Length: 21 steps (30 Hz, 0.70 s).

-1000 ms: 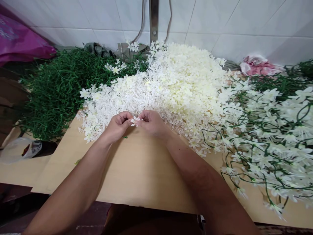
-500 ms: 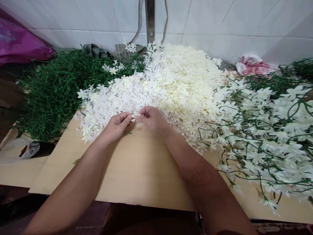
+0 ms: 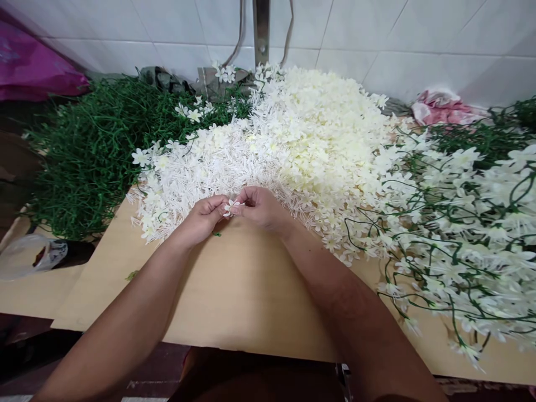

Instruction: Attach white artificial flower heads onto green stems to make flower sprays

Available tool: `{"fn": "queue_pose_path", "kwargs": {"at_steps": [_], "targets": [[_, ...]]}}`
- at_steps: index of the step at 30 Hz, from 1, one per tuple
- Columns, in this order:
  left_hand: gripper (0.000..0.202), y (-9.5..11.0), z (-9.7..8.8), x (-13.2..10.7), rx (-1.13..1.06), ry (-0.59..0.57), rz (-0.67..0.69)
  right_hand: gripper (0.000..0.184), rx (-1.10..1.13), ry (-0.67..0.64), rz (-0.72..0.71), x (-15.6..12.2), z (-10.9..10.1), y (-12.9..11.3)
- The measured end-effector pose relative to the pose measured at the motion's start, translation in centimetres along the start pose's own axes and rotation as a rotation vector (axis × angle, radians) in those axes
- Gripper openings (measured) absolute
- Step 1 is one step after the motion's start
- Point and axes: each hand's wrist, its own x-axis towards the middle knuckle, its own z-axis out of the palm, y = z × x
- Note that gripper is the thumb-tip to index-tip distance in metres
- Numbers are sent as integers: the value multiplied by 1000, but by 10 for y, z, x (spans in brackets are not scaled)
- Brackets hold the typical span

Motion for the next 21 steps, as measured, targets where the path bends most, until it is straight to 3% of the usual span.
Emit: {"fn": "queue_pose_path", "kwargs": {"at_steps": [11,21], "targets": [[39,5,-7,-5,-25,-122,-73,43,-110,-19,49,2,4,-3],[53,1,-4,0,-45,0,-69,41,296,-66,74,1,-6,-3]]}}
